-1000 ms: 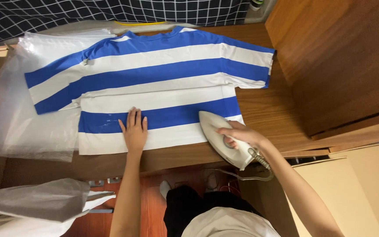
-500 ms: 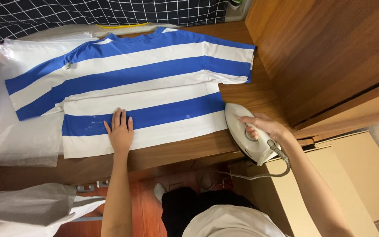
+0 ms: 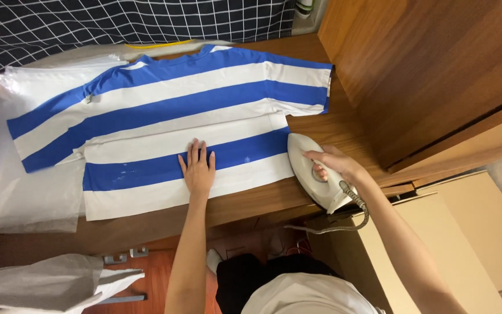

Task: The person irons a blue and white striped t-shirt to remove wrinkles and then folds it into a compact, rectangular shape.

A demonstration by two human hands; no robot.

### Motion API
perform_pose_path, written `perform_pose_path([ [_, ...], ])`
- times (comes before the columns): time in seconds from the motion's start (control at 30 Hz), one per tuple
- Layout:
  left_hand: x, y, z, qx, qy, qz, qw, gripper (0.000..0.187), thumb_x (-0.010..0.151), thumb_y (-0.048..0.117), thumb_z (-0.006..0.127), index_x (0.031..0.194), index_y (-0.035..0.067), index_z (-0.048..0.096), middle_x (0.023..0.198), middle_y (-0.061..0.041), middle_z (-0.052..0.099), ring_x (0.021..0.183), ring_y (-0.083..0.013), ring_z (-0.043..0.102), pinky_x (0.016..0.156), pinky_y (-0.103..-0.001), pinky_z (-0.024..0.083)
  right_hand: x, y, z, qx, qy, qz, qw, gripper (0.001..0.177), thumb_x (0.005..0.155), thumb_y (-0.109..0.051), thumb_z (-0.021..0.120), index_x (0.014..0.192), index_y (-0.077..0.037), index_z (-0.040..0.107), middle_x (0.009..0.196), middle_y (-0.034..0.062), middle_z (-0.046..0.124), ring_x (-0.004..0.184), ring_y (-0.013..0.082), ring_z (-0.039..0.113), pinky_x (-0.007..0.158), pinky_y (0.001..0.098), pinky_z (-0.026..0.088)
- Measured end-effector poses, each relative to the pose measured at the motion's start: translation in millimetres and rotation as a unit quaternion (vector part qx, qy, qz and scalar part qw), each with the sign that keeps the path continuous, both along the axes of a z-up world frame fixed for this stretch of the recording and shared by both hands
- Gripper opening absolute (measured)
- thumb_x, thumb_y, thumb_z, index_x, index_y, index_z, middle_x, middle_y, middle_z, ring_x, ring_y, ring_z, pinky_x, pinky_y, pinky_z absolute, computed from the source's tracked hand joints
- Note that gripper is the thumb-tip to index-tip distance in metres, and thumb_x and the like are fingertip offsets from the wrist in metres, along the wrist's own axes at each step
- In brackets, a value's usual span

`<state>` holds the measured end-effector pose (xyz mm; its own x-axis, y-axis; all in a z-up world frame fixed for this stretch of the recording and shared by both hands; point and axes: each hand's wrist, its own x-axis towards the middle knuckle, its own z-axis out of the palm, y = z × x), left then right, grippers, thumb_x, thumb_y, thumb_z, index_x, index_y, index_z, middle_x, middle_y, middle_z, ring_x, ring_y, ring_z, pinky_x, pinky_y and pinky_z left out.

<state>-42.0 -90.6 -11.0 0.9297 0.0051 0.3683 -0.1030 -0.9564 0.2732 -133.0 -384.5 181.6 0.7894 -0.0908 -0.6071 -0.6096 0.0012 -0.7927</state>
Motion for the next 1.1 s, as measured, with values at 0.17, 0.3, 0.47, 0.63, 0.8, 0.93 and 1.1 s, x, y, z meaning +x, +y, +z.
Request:
perform_pose_path([
  [0.17,-1.7,-0.9,2.0,0.008,0.023,0.002,1.0,0.043,0.094,0.043,0.03,0.13,0.022,0.04,0.14,0.003,0.028,0.13,-0.0147,0.026,0.106,-0.046,0.005,-4.3,-5.1,17.6,-0.017,0.001,-0.026,1.0,0.032,0.078,-0.02,0.062,0.09,0.0,0.041,0.052,0.0041,0.034,0.038,0.0121,0.036,0.033,0.0277,0.031],
  [0.3,-3.5,-2.3,6.1,0.016,0.046,0.005,0.999,0.044,0.095,0.043,0.026,0.132,0.023,0.037,0.141,0.003,0.025,0.131,-0.0144,0.022,0.107,-0.046,0.004,2.6,-0.9,26.4,-0.031,-0.007,-0.019,0.999,0.029,0.078,-0.02,0.061,0.086,0.0,0.042,0.053,0.0024,0.033,0.039,0.0103,0.035,0.033,0.0258,0.03],
  [0.47,-5.1,-3.6,8.6,0.019,0.055,0.006,0.998,0.045,0.095,0.043,0.024,0.133,0.023,0.035,0.142,0.003,0.024,0.132,-0.015,0.02,0.107,-0.046,0.003,26.3,3.5,2.3,0.032,-0.029,-0.004,0.999,0.028,0.077,-0.019,0.064,0.083,0.0,0.044,0.05,0.0031,0.034,0.037,0.0113,0.036,0.032,0.0259,0.031],
  [0.63,-4.5,-1.7,9.0,0.02,0.039,0.009,0.999,0.045,0.094,0.043,0.024,0.133,0.024,0.035,0.142,0.003,0.024,0.131,-0.0146,0.021,0.106,-0.046,0.005,44.1,22.1,1.6,0.061,-0.012,0.009,0.998,0.026,0.077,-0.016,0.063,0.083,0.001,0.044,0.05,0.0011,0.033,0.037,0.0092,0.035,0.032,0.0242,0.03],
  [0.8,-1.1,-3.2,6.5,0.046,0.035,0.021,0.998,0.045,0.094,0.045,0.022,0.132,0.026,0.035,0.142,0.005,0.025,0.131,-0.0134,0.021,0.106,-0.045,0.005,57.7,3.8,-26.6,0.055,-0.02,-0.01,0.998,0.03,0.077,-0.017,0.064,0.086,0.003,0.043,0.05,0.0032,0.035,0.036,0.0112,0.036,0.031,0.0272,0.031],
  [0.93,0.5,-3.0,3.1,0.032,0.036,0.019,0.999,0.045,0.094,0.046,0.022,0.133,0.026,0.035,0.141,0.005,0.025,0.131,-0.0132,0.021,0.107,-0.045,0.004,49.6,3.1,-11.5,0.049,-0.024,-0.016,0.998,0.034,0.076,-0.017,0.064,0.091,0.004,0.043,0.05,0.0033,0.034,0.036,0.0115,0.036,0.031,0.0278,0.032],
  [1.1,2.9,4.0,1.1,-0.033,0.069,-0.004,0.997,0.045,0.093,0.046,0.028,0.132,0.025,0.036,0.142,0.005,0.024,0.131,-0.0135,0.02,0.106,-0.045,0.003,39.0,4.1,-3.3,0.04,-0.014,-0.035,0.998,0.03,0.076,-0.019,0.063,0.088,0.0,0.044,0.05,0.0005,0.033,0.037,0.0083,0.036,0.033,0.0245,0.032],
])
